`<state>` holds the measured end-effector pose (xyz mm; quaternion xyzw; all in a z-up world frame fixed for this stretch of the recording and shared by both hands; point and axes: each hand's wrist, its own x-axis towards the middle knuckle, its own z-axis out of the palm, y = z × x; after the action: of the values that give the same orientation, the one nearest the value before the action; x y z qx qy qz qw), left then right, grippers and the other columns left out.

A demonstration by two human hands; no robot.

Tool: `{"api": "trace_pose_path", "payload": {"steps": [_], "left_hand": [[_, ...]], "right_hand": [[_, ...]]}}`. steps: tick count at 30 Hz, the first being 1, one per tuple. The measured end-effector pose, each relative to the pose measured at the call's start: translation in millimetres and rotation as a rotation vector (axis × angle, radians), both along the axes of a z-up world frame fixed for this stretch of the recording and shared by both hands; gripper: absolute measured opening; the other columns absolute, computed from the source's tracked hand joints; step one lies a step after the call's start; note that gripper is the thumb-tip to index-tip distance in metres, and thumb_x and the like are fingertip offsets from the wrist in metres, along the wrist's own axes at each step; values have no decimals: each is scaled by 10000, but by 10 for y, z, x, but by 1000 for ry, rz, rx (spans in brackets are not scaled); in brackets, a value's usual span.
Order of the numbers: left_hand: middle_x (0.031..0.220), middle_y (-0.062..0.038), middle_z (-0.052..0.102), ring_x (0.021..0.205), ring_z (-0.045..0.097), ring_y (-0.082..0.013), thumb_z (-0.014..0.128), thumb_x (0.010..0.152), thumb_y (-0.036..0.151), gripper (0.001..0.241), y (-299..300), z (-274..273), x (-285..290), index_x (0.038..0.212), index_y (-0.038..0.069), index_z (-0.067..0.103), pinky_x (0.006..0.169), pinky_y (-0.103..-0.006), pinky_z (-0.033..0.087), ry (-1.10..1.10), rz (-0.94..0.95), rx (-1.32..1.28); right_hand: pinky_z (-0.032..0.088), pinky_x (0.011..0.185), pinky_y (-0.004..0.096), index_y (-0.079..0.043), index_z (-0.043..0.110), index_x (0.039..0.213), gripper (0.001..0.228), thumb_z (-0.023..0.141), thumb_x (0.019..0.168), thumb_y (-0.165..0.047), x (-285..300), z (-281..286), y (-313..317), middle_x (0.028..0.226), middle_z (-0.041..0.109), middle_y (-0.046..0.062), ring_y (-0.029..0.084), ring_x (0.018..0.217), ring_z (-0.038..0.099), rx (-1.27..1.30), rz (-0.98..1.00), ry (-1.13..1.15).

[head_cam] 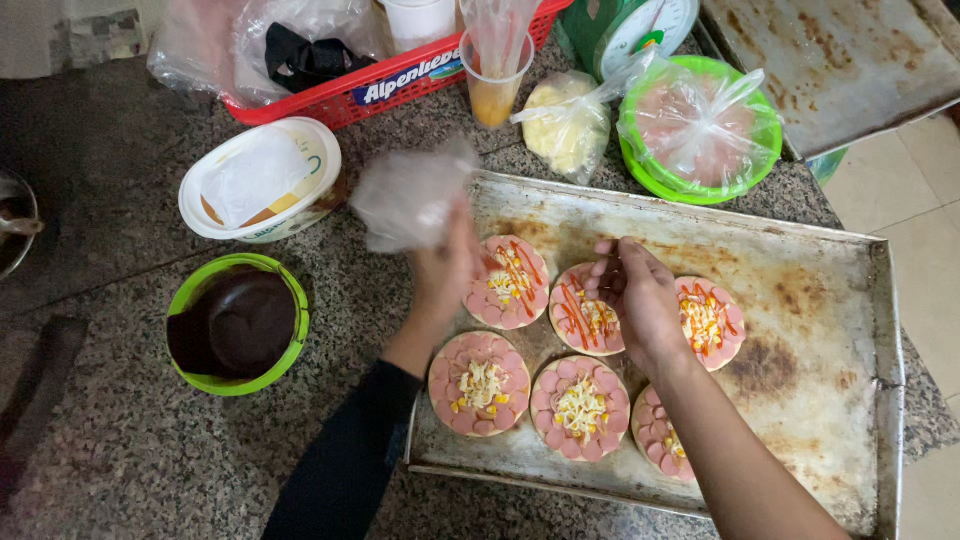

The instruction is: The person pipes red sauce onto small round dough bases topped with ham and cheese on a baking tray. They then open an oven, use shears and a wooden stick to adjust a large loaf of bread inside, and place the tray of small dough bases into the oven.

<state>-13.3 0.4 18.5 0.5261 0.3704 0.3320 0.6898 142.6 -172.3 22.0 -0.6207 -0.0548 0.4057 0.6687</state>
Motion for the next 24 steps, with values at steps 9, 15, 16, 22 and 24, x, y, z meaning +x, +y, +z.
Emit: {"api": "trace_pose_path", "payload": {"steps": [9, 15, 16, 22, 24], "left_hand": [[755, 54, 524, 483, 475, -80, 548, 1010, 176, 223, -80, -234, -101, 1169, 174, 391, 398, -257, 461, 193, -69, 161], [639, -2, 448, 473, 439, -81, 509, 1191, 295, 432, 106, -186, -186, 844, 44, 456, 425, -236, 399, -105, 130, -29], [637, 10, 473, 463, 460, -78, 521, 1133, 274, 345, 129, -171, -202, 855, 74, 482, 414, -237, 413, -67, 79, 5], [649, 46, 541, 442, 463, -64, 564, 983, 220, 80, -72, -206, -259, 942, 167, 520, 374, -243, 403, 77, 34, -21], [584, 17, 474, 417, 422, -81, 563, 1066, 271, 306, 28, -214, -264, 818, 96, 520, 356, -246, 365, 16, 98, -129]], "right_hand": [[527, 704, 295, -66, 654, 1078, 311, 451, 1090, -301, -114, -70, 0, 809, 650, 14, 130, 712, 630, -20, 14, 37], [518, 681, 288, -68, 647, 1043, 286, 472, 1089, -290, -199, -111, 14, 800, 644, 14, 131, 693, 619, -14, 23, 32], [518, 682, 287, -68, 647, 1041, 287, 472, 1089, -291, -218, -111, 31, 800, 643, 13, 131, 694, 618, -13, 24, 34], [521, 691, 284, -69, 650, 1045, 280, 477, 1086, -286, -254, -56, 0, 797, 636, 10, 128, 709, 619, -31, 21, 32], [506, 689, 277, -72, 649, 1053, 281, 477, 1092, -290, -258, -36, -2, 804, 633, 7, 126, 713, 614, -50, 22, 27]]}}
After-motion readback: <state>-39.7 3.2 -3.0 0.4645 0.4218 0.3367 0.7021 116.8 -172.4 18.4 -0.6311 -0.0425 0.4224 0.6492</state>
